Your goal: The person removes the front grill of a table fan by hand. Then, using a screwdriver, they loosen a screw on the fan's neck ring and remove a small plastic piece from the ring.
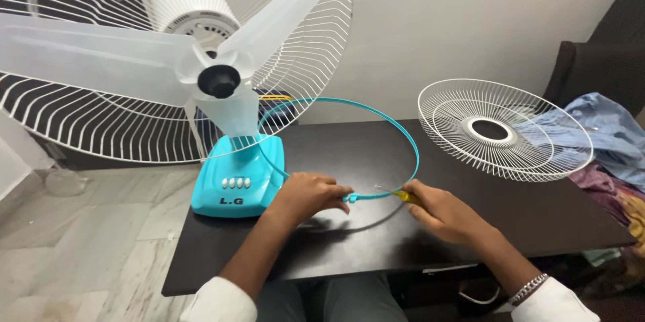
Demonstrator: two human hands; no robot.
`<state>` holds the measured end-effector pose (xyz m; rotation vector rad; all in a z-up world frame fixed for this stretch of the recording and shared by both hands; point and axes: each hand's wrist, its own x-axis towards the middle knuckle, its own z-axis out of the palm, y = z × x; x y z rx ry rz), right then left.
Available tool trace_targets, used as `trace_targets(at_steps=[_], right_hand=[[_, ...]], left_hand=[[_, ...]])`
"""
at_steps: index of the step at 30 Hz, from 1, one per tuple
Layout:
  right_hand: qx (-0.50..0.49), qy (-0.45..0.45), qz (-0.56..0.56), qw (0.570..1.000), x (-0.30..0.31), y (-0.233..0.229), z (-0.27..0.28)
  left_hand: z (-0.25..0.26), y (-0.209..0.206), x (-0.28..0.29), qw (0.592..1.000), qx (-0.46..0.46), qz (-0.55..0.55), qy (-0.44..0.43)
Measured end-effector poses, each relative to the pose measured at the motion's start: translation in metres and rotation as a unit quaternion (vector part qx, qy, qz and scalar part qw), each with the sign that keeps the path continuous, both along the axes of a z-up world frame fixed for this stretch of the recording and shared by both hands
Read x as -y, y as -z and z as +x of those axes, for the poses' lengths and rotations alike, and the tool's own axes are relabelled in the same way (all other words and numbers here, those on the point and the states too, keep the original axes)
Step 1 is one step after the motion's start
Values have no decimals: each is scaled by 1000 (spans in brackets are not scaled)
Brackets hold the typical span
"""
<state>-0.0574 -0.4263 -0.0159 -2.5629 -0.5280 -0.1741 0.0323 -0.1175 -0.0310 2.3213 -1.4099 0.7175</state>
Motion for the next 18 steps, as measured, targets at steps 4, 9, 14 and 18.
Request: trace_targets(at_steps=[4,9,14,18], right_hand=[[-39,28,-43,998,-6,-2,7],[-19,14,-63,998,-3,-3,29],[21,-37,-95,995,0,5,58],[3,-40,-60,997,-1,13,73]], left_hand=[[13,3,23,999,-38,-4,-23],[33,4,38,995,-88,-46,-23],[46,10,45,993,-106,-36,-22],[57,11,50,994,-99,-44,-15]])
